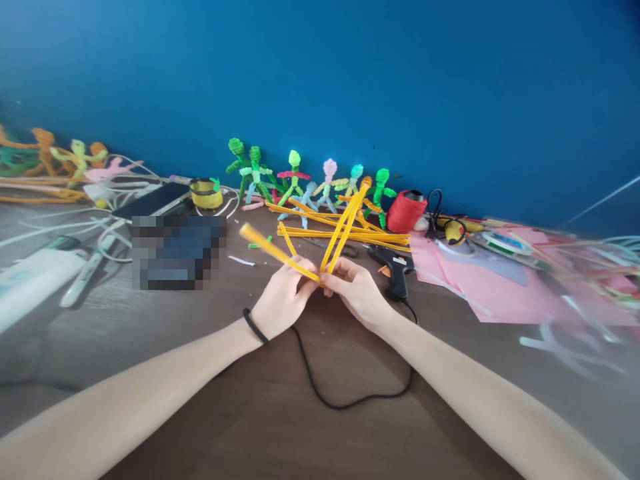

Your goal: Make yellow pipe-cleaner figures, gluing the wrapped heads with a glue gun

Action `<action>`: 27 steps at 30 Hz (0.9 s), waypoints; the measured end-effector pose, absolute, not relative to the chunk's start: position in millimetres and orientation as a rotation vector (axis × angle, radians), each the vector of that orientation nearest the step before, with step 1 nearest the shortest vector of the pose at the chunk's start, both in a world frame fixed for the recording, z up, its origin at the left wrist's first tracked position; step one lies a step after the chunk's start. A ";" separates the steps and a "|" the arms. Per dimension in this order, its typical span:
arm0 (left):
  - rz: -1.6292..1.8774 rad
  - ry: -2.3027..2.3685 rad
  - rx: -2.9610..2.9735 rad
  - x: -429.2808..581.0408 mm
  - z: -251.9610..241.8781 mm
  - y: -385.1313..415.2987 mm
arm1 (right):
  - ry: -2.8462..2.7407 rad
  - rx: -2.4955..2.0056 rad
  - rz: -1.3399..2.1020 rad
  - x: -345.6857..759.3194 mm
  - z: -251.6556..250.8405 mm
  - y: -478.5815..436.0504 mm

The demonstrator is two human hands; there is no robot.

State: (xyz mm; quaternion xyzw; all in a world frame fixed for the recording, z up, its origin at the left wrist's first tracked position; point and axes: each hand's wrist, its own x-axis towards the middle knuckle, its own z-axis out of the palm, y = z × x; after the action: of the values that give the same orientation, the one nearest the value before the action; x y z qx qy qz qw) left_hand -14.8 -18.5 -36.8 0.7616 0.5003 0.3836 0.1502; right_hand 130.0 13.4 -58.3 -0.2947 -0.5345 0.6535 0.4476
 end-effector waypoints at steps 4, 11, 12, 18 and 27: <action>1.079 1.442 2.215 -15.1 -36.0 -19.2 | -1.339 -0.735 1.626 129.7 -56.9 13.6; 1.157 1.429 2.227 -14.3 -38.1 -21.7 | -1.457 -0.810 1.467 128.5 -53.6 10.4; 1.163 1.429 2.222 -14.1 -38.1 -22.0 | -1.465 -0.827 1.450 128.2 -52.6 9.6; 1.145 1.432 2.176 -14.1 -36.6 -21.7 | -1.494 -0.891 1.372 126.4 -49.8 5.2; 1.218 1.437 2.140 -15.8 -38.6 -22.6 | -1.555 -0.906 1.263 125.8 -49.3 1.4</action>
State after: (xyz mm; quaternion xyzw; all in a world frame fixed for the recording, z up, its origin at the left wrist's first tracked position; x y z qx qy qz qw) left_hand -15.8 -22.6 -38.6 0.7426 0.4987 0.4228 0.1449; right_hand 125.8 1.4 -49.3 -0.3671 -0.6301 0.5118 0.4542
